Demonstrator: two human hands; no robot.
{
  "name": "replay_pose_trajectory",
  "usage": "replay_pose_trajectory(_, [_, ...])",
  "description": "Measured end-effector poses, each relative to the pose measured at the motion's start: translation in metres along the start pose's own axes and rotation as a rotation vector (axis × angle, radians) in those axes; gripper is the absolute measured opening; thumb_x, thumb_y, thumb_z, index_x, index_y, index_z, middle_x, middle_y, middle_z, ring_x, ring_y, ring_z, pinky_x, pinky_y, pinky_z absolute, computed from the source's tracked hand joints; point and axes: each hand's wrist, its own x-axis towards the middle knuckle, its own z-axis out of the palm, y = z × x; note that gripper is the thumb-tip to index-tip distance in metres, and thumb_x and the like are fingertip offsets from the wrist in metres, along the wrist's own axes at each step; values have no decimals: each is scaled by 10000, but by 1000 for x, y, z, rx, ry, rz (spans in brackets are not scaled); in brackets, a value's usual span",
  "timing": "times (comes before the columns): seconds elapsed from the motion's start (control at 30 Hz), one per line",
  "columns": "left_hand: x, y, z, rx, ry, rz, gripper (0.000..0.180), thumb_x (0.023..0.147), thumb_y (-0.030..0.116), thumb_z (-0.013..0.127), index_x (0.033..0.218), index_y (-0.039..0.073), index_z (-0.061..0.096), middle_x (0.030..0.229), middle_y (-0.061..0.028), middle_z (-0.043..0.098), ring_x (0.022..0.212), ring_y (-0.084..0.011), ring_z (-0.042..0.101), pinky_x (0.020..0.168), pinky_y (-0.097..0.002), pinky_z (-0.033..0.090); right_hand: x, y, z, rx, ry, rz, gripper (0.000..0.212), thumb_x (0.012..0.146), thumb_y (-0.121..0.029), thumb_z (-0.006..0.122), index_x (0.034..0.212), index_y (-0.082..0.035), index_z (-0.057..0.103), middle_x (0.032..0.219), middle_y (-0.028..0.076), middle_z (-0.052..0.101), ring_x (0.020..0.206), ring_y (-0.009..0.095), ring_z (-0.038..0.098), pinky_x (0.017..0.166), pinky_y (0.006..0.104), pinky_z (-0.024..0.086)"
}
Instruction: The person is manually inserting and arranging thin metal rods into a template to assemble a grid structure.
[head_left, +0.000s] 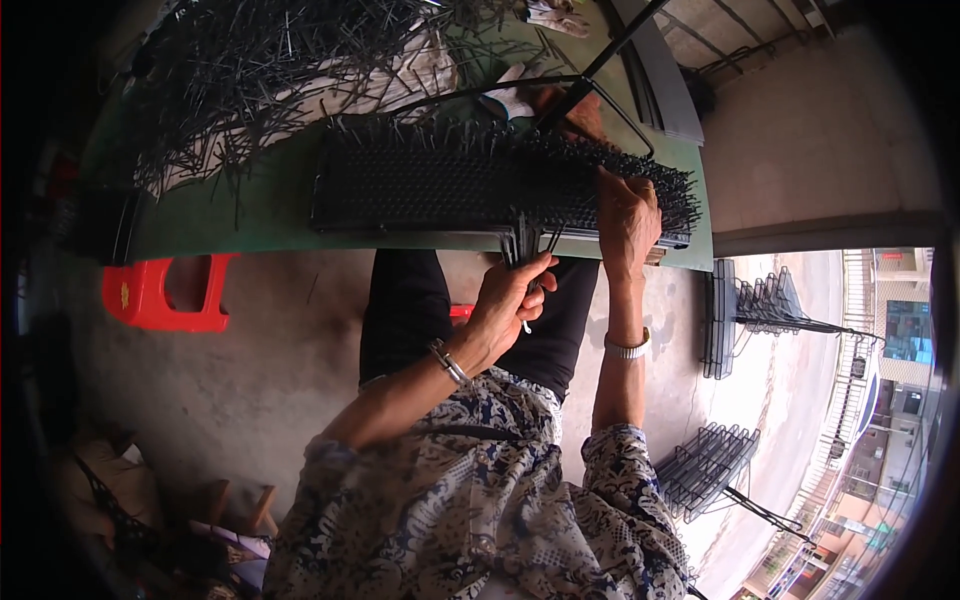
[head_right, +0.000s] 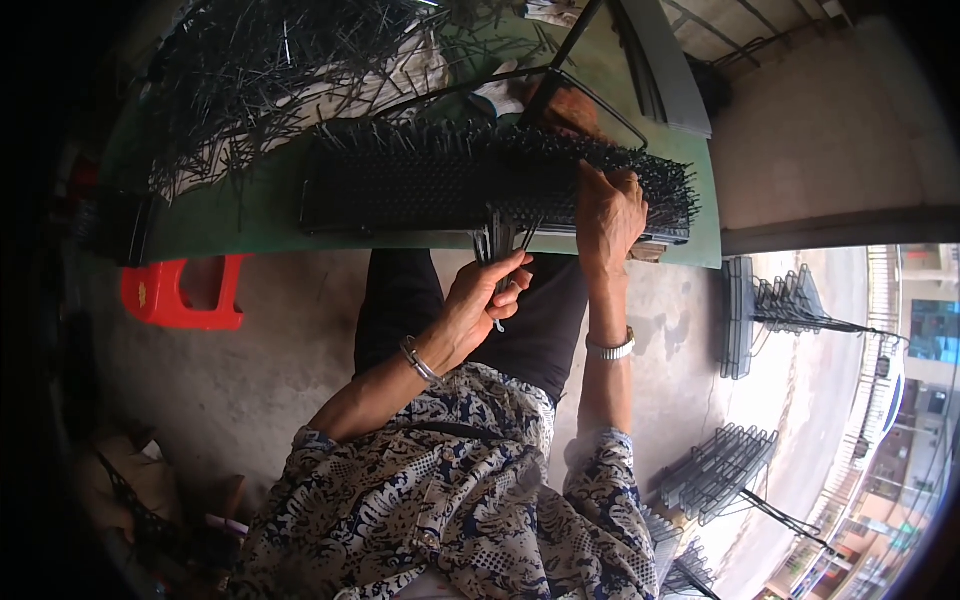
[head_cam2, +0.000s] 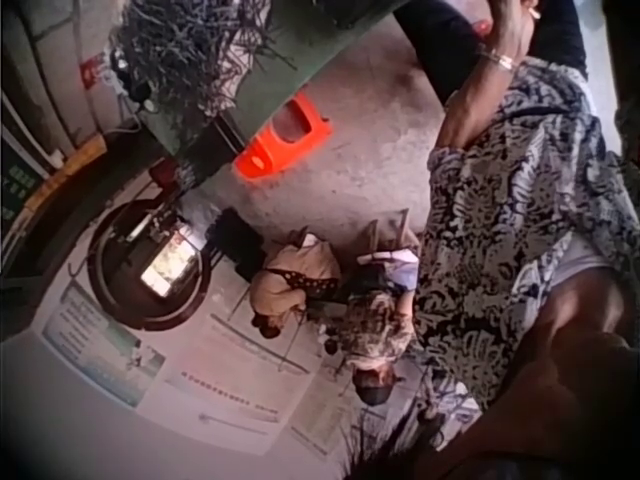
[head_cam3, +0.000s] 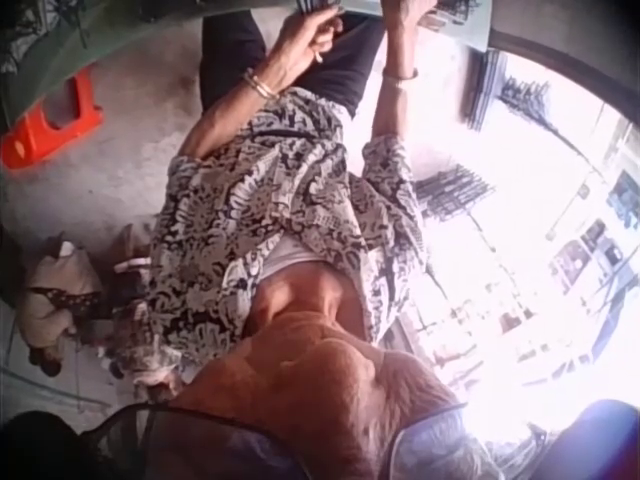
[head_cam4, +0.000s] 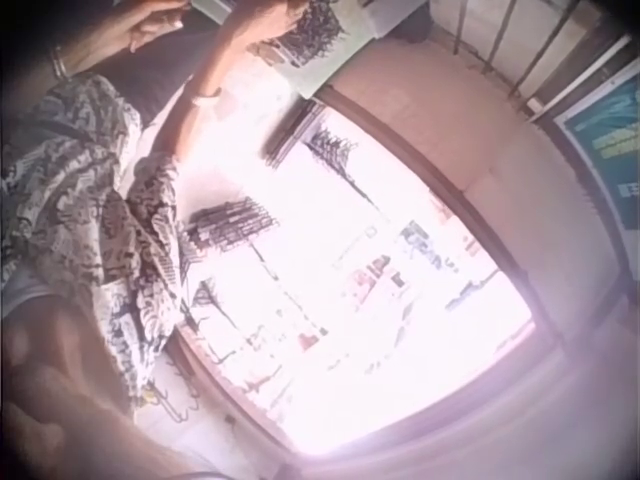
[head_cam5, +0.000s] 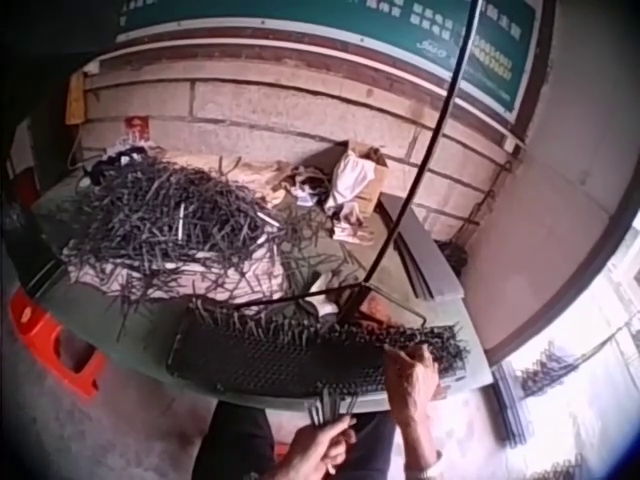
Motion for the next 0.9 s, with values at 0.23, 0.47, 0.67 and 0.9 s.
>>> replay_pose_trajectory(0.23, [-2,1,4,25,9,20,263,903,255,686,995,13,640,719,-43,595,465,-30,330,409,-196,224,-20,-4,-27,393,-143,34,312,913,-198,641,1188,-50,659,875,74,658,755,175,620,681,294,475])
replay_pose_trajectory(0.47, [-2,-5,6,150,22,-21,231,889,276,702,926,61,627,721,-59,635,459,-33,363,387,-189,202,-33,-11,-54,991,-721,440,153,926,-128,605,945,19,643,757,35,630,680,90,576,628,246,470])
replay_pose_trajectory(0.67, [-2,-4,10,174,-2,-19,304,916,352,662,959,53,632,846,-99,693,512,-38,408,403,-173,232,-33,-11,-67,1153,-650,563,137,924,-110,602,929,23,634,781,62,659,670,118,625,626,248,503])
replay_pose_trajectory(0.9, [11,-2,-2,64,-13,11,347,941,358,625,1047,28,607,872,-119,690,547,-53,426,433,-183,274,-29,-8,-62,732,38,424,101,943,-74,574,945,7,634,777,67,683,696,123,669,641,246,524])
